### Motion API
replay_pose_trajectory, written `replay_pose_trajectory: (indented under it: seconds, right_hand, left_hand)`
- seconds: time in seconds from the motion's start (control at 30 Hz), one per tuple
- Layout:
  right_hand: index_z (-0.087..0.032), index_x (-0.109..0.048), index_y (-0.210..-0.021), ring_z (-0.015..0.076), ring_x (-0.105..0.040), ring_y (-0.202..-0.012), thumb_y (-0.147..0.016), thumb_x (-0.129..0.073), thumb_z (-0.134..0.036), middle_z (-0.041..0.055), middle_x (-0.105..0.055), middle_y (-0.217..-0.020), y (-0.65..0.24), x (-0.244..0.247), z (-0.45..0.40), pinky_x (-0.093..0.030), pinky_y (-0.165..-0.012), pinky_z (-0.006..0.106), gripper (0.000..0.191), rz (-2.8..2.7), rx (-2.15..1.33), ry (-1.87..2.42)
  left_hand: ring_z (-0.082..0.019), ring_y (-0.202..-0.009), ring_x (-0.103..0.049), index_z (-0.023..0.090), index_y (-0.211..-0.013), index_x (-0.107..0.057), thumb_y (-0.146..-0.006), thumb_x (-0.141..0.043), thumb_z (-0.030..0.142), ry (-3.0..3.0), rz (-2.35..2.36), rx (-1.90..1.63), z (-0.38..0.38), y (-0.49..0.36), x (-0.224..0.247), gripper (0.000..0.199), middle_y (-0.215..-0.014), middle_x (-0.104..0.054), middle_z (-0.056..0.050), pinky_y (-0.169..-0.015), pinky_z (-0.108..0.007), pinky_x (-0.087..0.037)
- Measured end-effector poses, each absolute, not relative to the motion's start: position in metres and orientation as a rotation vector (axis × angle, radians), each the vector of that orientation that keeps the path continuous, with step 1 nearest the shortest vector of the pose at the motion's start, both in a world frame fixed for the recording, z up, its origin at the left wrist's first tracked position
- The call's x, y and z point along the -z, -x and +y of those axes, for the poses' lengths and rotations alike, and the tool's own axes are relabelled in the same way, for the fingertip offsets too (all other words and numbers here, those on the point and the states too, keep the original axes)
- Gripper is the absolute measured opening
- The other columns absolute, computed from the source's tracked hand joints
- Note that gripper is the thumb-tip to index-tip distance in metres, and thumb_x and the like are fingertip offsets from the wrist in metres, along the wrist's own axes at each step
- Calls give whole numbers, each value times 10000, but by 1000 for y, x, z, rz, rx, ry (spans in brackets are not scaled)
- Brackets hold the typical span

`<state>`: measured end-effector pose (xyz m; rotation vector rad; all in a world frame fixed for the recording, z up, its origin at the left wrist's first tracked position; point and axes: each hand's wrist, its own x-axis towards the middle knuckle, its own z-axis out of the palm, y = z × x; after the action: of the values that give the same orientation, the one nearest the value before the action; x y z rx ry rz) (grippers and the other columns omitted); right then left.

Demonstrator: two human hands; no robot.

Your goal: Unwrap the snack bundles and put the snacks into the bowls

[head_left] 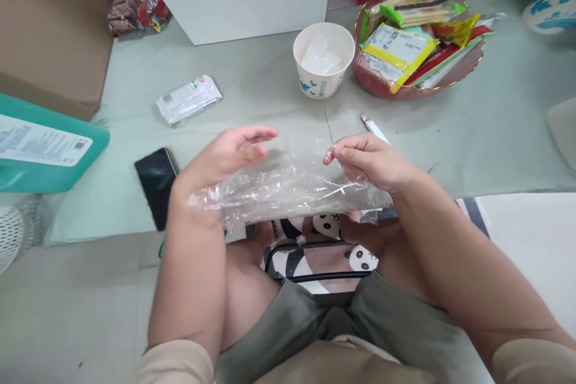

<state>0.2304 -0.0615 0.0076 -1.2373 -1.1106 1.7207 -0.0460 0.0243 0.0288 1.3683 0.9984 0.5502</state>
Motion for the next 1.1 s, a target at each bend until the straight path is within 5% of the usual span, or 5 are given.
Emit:
replay_pose_trajectory:
  seconds: [0.2, 0.4, 0.6, 0.9, 1.1]
  right_hand:
    - [-190, -755, -814, 55, -228, -395, -806, -773, -571, -97, -291, -431, -226, -9, -61, -172, -392, 218, 382, -1015, -1598, 1194]
    - [-206, -677, -780, 59, -258, -383, -817, -755, -467, -90, -329, -465, -225, -6, -51, -192, -367, 221, 275, -725, -1341, 1414]
    - [-217, -647, -940, 116, -637, -604, -847, -687, -650, 12, -686, -759, -230, -2, -44, -492, -532, 231, 445, -616, -1422, 1341]
    - [-250, -642, -1124, 302, -753, -1057, -625, -698, -905, 119, -782, -1101, -229, -7, -53, -623, -837, 431, 826, -649, -1742, 1110]
    - [-241, -639, -1024, 209, -771, -947, -826, -797, -537, 63, -784, -1021, -204, 5, -53, -625, -882, 370, 389, -634, -1697, 1166]
  left_hand:
    - [-117, -524, -589, 169, -807, -767, -721, -852, 305, -1398, 893, -151, 14, 17, -25, 182, -685, -723, -45, -477, -212, -415]
    - [-48, -391, -403, 182, -646, -688, -655, -894, 294, -1283, 802, -286, 17, 26, -25, 234, -541, -642, -1, -370, -169, -266]
    - [-265, -906, -758, 209, -713, -629, -680, -845, 276, -819, 656, -802, 13, 31, -26, 228, -954, -791, -34, -715, -400, -642]
    - [-229, -1305, -630, 225, -752, -431, -964, -500, 350, -589, 714, -1221, 13, 27, -35, 256, -1366, -705, 58, -866, -368, -621]
    - [-224, -1259, -633, 241, -720, -512, -942, -546, 308, -506, 696, -1251, 13, 23, -32, 235, -1204, -758, 86, -927, -409, -589]
